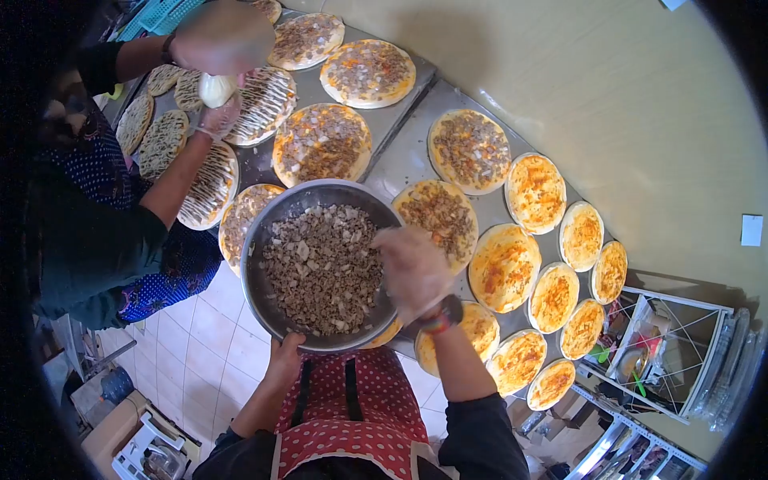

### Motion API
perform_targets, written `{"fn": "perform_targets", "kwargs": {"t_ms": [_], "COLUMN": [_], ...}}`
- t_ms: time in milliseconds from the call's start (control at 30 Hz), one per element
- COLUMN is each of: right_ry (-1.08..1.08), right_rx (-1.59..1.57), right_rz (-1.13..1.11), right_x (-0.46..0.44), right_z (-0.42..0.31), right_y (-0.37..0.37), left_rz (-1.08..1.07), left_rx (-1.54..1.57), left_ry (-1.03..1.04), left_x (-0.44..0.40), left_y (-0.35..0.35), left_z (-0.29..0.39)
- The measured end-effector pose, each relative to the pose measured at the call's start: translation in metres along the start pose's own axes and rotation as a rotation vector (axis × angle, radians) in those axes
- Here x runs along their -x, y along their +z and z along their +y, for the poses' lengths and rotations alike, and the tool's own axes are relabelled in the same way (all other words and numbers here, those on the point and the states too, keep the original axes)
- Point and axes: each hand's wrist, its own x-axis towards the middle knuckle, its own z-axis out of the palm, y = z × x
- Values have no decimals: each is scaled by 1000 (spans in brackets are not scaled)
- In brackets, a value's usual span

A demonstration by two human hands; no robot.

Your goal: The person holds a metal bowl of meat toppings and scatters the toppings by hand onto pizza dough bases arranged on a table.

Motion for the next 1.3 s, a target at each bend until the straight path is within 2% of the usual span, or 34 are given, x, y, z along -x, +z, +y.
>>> {"fn": "perform_targets", "kwargs": {"t_ms": [67,100,167,200,267,300,433,500,567,633,733,800,833,900,1000,1033,1133,1167,1200,1267,1300], "right_ry": [-10,-4,81,86,243,169,156,374,599,743,840,825,823,619,655,796,676,801,805,697,710], "right_rx": [-3,-2,248,246,103,68,-45,-485,-759,-808,-791,-768,-768,255,312,292,285,360,359,459,331], "right_rz": [-236,-227,-499,-486,-801,-715,-507,-453,-427,-205,-115,53,52,12,37,-9,-2,-88,-85,-24,69], "right_x": [20,25,29,31,42,48,50,38,36,41,43,48,43,40,50,51,63,64,68,81,84], "right_z": [-5,-10,-18,-19,-17,-16,-5,-1,16,34,87,133,138,145,143,141,118,109,106,106,101], "right_y": [21,24,24,24,24,26,18,-12,-36,-50,-55,-36,-31,-20,-13,-10,-4,-1,6,24,25], "left_rz": [-48,-56,-48,-55,-7,-5,-71,13,-45,-105,-105,-97,-74,-76,-51,-28,-12,-15,-21,-37,-44], "left_rx": [-21,-29,44,33,-4,-10,-40,-60,-71,-73,-66,91,109,94,85,97,100,99,119,132,139], "left_ry": [-1,0,-45,-39,-91,-101,-55,-57,-33,-8,-22,1,-6,3,-19,-31,-52,-51,-31,-12,-11], "left_x": [-3,-2,2,2,6,4,-4,-3,-5,-10,-14,-9,-7,-10,-4,-4,-3,-3,-4,-8,-9], "left_y": [7,12,26,29,31,30,27,27,22,9,-9,-7,-8,-18,-26,-27,-39,-42,-45,-52,-53], "left_z": [-4,-4,2,4,0,-1,-5,-5,0,3,0,14,19,22,35,39,49,50,53,58,62]}}
